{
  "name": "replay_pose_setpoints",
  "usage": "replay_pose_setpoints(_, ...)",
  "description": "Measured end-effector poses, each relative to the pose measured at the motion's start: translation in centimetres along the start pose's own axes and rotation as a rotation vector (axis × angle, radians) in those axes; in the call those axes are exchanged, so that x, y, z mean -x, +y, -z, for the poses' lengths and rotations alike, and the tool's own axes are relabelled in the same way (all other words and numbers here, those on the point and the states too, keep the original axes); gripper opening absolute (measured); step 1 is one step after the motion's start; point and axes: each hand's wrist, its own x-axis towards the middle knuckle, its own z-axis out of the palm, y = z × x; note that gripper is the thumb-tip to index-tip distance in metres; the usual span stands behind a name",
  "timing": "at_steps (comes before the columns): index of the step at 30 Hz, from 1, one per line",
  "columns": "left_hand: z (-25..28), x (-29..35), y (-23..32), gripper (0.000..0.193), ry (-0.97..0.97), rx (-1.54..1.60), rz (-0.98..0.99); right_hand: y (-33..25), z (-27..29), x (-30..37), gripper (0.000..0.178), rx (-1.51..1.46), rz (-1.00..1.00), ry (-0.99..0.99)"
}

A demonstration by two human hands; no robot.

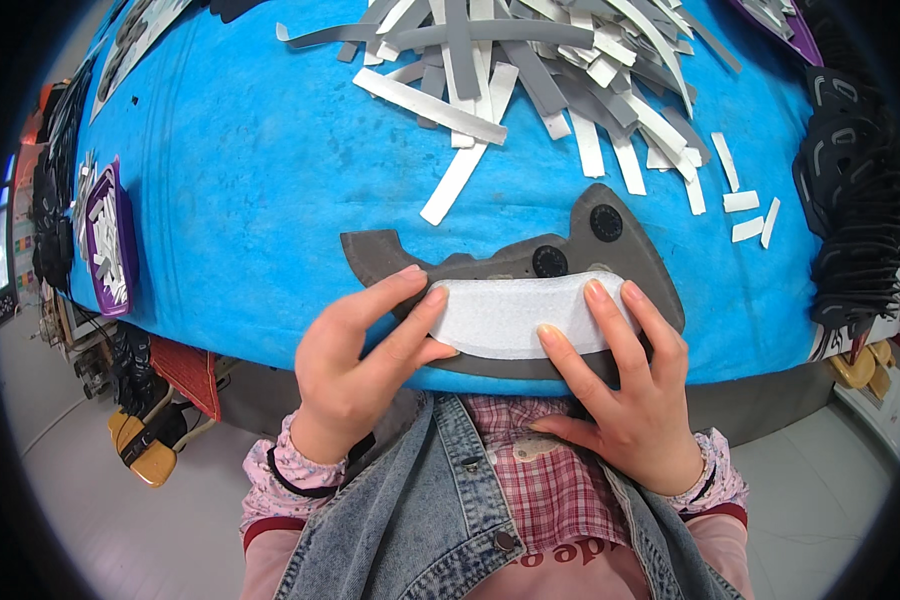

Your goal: Assembling shoe upper components by applying adhesive strips and lining up material layers.

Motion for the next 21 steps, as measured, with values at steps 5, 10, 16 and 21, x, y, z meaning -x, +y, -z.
replay_pose_setpoints(5, 0.9, 0.4, 1.7, 0.060, -0.213, -0.113, 0.003, 0.0, 0.3, -0.1, 0.056, 0.013, 0.007, 0.001)
replay_pose_setpoints(10, -0.1, 0.1, 3.6, 0.063, -0.347, -0.191, -0.061, -0.2, 0.2, -0.1, 0.054, 0.017, 0.003, 0.005)
replay_pose_setpoints(16, -1.4, -0.3, 4.4, 0.068, -0.373, -0.116, -0.094, -0.3, -0.3, 0.0, 0.054, 0.043, 0.000, 0.037)
replay_pose_setpoints(21, -1.6, -0.5, 4.5, 0.071, -0.364, -0.143, -0.113, -0.4, -0.6, 0.1, 0.056, 0.034, -0.015, 0.080)
